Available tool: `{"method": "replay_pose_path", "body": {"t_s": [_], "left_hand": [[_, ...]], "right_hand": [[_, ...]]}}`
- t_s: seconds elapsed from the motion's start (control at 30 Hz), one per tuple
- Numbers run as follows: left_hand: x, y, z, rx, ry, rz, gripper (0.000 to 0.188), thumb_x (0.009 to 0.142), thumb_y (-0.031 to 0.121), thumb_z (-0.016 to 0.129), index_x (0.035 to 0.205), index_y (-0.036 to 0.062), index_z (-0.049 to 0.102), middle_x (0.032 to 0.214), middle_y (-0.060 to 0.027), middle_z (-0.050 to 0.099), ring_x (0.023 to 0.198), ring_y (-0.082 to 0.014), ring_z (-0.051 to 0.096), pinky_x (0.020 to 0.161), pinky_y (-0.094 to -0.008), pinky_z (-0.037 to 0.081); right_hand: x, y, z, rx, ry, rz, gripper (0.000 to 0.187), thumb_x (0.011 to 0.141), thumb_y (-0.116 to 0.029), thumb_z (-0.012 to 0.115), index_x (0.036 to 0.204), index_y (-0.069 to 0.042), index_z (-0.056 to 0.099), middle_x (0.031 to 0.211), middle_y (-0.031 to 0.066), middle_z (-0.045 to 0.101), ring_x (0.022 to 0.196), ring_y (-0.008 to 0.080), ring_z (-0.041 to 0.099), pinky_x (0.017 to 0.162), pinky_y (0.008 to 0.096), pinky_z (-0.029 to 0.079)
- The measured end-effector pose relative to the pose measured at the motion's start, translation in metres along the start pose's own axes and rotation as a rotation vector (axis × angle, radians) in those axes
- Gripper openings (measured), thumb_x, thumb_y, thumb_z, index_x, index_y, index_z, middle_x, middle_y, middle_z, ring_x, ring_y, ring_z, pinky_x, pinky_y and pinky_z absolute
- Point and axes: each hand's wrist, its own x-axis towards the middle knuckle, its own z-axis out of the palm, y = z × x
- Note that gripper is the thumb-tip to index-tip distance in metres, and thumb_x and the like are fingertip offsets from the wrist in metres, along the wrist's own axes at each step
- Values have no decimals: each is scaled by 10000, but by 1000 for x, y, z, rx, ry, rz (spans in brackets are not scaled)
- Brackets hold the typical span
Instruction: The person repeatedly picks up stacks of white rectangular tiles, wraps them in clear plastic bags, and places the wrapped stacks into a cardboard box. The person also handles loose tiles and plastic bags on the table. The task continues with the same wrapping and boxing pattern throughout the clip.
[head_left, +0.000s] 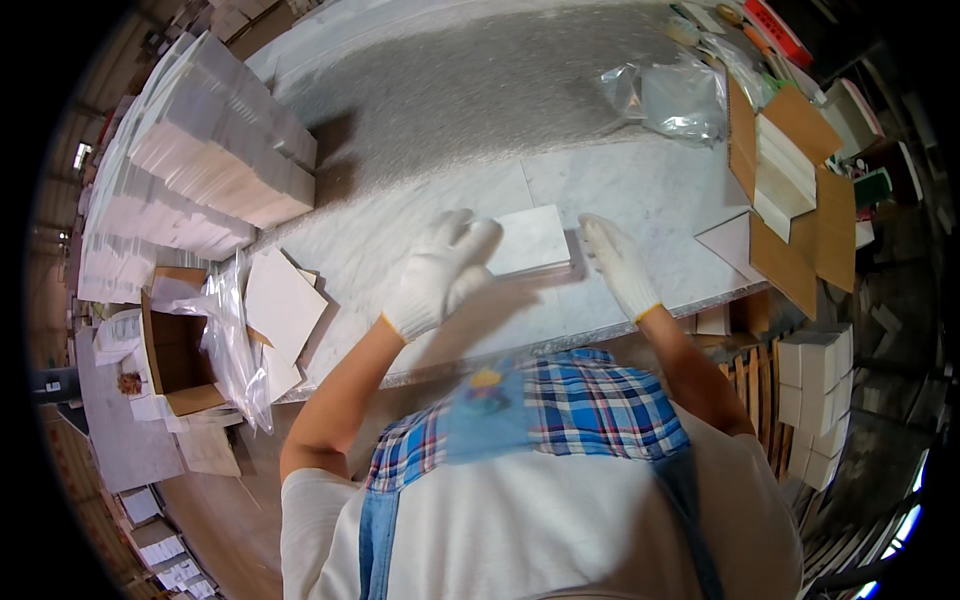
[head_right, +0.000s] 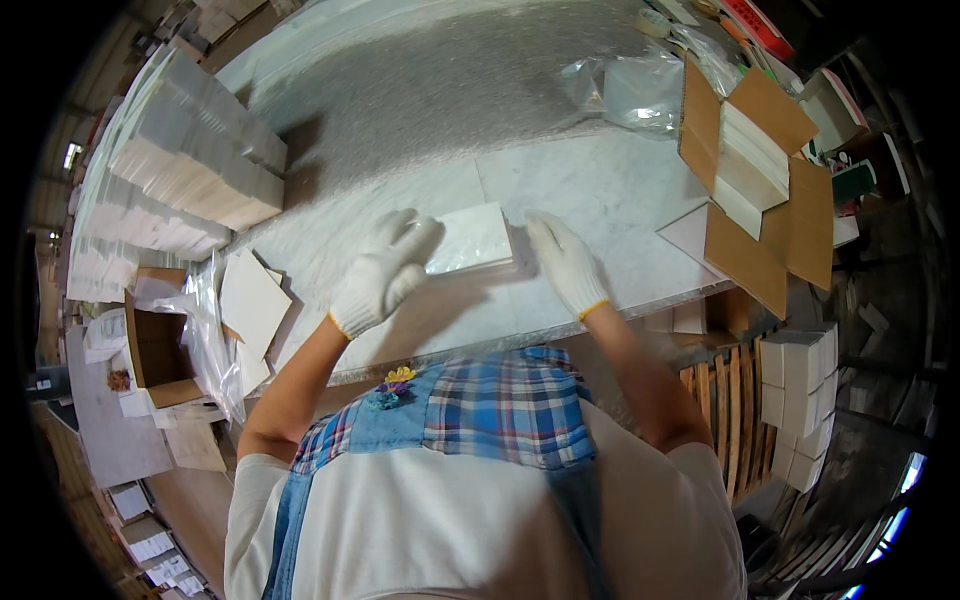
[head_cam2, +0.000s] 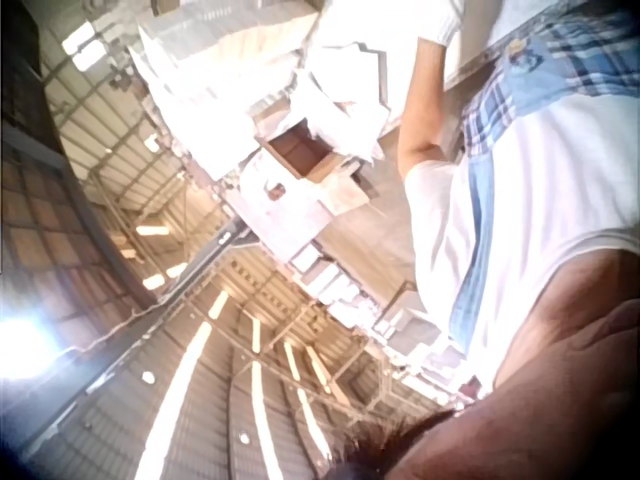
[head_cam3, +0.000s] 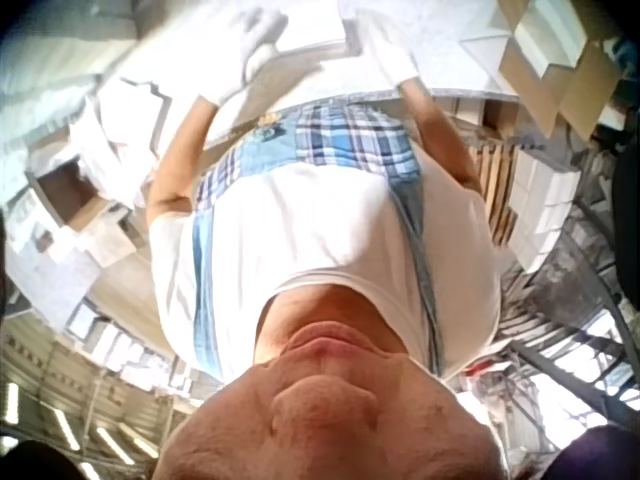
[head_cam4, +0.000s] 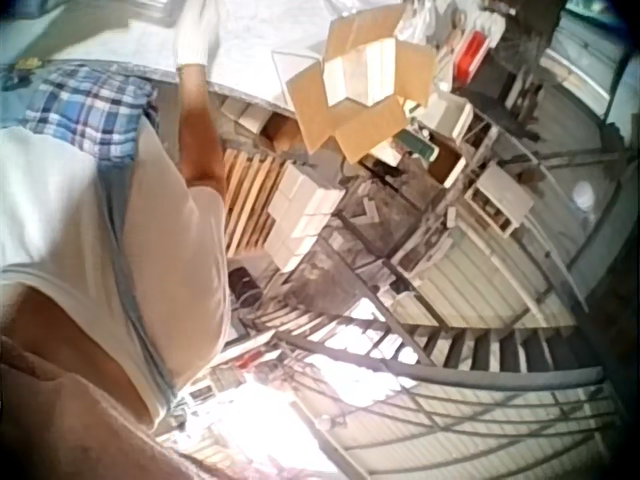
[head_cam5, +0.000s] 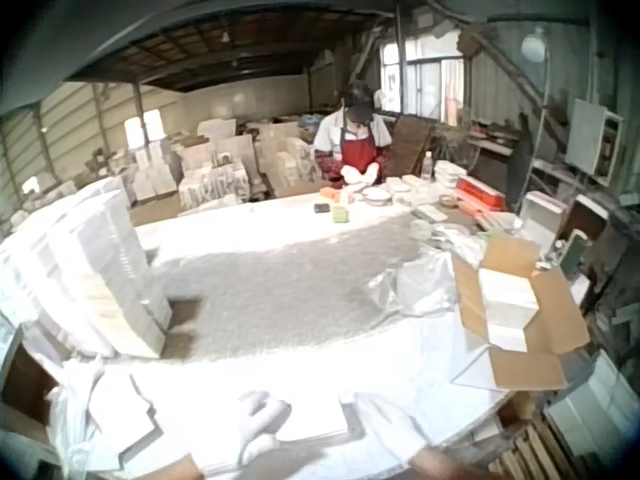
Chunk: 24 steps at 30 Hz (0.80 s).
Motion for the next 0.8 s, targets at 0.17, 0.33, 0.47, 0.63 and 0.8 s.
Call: {"method": "replay_pose_path", "body": {"t_s": [0.17,0.33,0.47,0.63,0.8], "left_hand": [[2,-20,13,-623,64,-635,777,951,515,675,1496,-14,512,1405,-226,623,1235,-305,628,1091,-368,457],[15,-26,11,-884,-232,-681,692,923,483,749,1379,-25,633,1265,-137,704,1158,-207,636,1010,-333,489],[17,-10,8,-980,-194,-652,628,907,396,779,1344,-34,644,1221,-118,711,1105,-196,649,966,-318,509],[-4,2,20,-836,-129,-621,822,800,304,845,1439,-58,477,1231,-179,670,1151,-252,639,982,-341,517],[-33,17,41,-867,-19,-573,1092,695,311,911,1542,-26,309,1356,-240,586,1258,-315,593,1063,-405,490]], "right_hand": [[29,-26,25,-34,-98,31,705,1029,-526,550,1455,36,547,1416,212,639,1291,306,613,1088,360,456],[26,-63,38,-45,-332,76,759,961,-520,665,1424,68,542,1317,219,675,1226,286,638,1064,351,471],[30,-29,42,76,-304,38,682,929,-446,733,1382,37,576,1251,195,704,1188,269,658,1044,342,484],[-5,-20,34,-63,-212,-23,704,843,-393,819,1408,-54,570,1380,184,631,1270,300,611,1087,368,471],[-16,-9,16,-299,-242,-234,1070,730,-323,917,1588,-40,344,1589,236,416,1460,365,445,1205,404,374]]}}
